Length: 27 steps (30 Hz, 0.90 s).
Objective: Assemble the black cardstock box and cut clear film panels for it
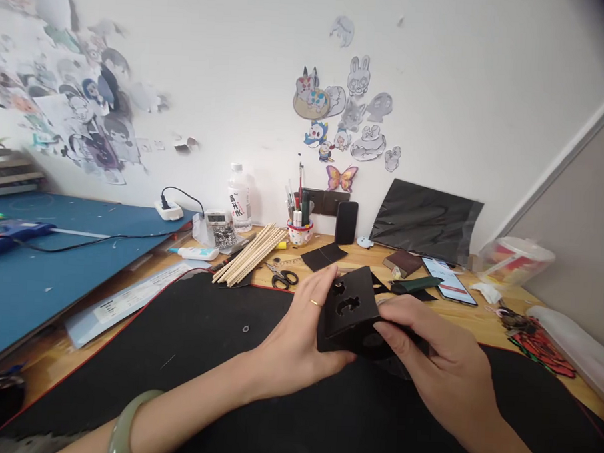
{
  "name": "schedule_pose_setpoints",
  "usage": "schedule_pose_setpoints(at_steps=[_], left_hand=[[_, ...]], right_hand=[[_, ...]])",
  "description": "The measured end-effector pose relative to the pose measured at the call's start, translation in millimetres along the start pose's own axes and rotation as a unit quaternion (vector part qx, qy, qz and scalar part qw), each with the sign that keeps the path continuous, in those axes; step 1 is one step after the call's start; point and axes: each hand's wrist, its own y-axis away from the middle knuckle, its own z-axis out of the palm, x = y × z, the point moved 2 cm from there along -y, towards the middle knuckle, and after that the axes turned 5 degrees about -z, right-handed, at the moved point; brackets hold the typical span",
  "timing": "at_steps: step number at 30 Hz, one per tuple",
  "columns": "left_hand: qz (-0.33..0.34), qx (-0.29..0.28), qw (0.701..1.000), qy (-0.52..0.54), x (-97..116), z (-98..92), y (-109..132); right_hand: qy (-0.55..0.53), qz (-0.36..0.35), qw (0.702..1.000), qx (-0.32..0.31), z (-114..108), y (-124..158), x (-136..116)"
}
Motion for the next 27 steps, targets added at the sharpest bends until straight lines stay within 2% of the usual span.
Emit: schedule_pose_setpoints(at_steps=[4,6,8,11,14,16,18,20,22,24,27], left_hand=[[-0.07,-0.041,0.996,0.04,-6,6.2,1],[-0.089,-0.049,0.993,0.053,-12,10.2,1],[-0.105,-0.064,0.991,0.053,-21,14.2,2],[-0.158,-0.13,0.979,0.01,-36,14.6,4],[-0.19,-0.214,0.955,-0.082,-43,-1.2,4],[-0.192,-0.249,0.94,-0.135,-43,-20.5,1],[-0.202,-0.268,0.926,-0.171,-42,-41.0,-3],[-0.185,-0.233,0.936,-0.187,-40,-57.1,-11],[-0.169,-0.152,0.96,-0.166,-37,-64.8,-20],[-0.173,-0.093,0.973,-0.121,-33,-62.3,-29],[-0.178,-0.1,0.969,-0.142,-22,-46.5,-42]], right_hand=[[-0.01,-0.055,0.997,-0.06,4,-2,-7],[-0.03,-0.036,0.994,-0.099,6,-4,-6],[-0.046,0.021,0.993,-0.107,6,-5,-1],[-0.06,0.146,0.987,-0.034,-1,-6,14],[-0.062,0.244,0.966,0.059,-11,-6,31],[-0.06,0.265,0.958,0.089,-16,-6,41],[-0.059,0.262,0.959,0.088,-19,-6,50],[-0.049,0.257,0.963,0.063,-19,-5,58],[-0.031,0.256,0.966,0.02,-15,-3,64],[0.002,0.249,0.968,-0.025,-8,0,68],[0.055,0.222,0.97,-0.084,7,6,68]])
